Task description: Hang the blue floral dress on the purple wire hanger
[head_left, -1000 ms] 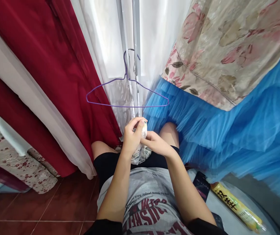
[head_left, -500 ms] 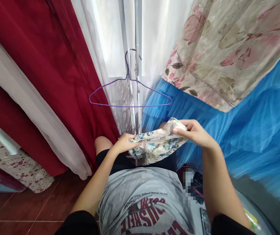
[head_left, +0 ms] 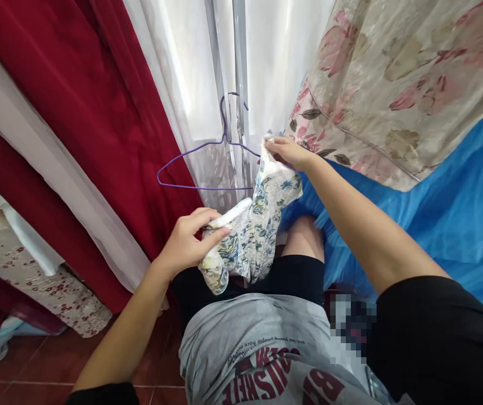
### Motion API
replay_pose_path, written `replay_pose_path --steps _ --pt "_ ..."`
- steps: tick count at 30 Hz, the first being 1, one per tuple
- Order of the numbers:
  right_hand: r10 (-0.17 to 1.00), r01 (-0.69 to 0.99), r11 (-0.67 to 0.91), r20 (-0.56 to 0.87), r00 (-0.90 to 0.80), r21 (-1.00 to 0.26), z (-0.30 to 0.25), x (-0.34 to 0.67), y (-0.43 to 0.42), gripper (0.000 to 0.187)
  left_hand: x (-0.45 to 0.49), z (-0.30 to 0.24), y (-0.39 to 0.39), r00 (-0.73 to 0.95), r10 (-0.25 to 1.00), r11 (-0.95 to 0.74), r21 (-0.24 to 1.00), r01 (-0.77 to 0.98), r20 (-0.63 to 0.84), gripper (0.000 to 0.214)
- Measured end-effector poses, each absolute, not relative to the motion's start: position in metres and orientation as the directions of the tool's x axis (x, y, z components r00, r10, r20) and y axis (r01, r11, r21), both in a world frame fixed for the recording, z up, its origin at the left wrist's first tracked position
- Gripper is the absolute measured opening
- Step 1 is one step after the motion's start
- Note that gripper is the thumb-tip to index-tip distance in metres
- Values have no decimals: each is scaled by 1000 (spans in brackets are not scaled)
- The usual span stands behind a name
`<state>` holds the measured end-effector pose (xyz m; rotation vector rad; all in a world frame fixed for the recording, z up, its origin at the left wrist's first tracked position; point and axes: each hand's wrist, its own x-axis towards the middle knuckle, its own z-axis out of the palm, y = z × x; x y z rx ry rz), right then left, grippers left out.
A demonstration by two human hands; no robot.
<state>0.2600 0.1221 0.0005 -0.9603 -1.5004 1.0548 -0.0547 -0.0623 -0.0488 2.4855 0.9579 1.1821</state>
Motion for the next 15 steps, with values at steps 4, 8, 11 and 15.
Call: replay_pose_path --steps 4,8,11,15 --pt "942 88 86 52 -333 -992 6 240 111 29 -91 -37 -48 409 720 -683 467 561 561 25" --pt "943 50 135 113 -313 -990 5 252 99 24 -142 -44 -11 466 762 -632 358 687 450 31" --pt "936 80 187 153 -316 -979 11 260 95 21 -179 -54 29 521 771 -602 151 784 368 37" --pt "929 182 229 158 -336 -956 22 261 92 23 -214 -48 81 437 808 -485 26 874 396 36"
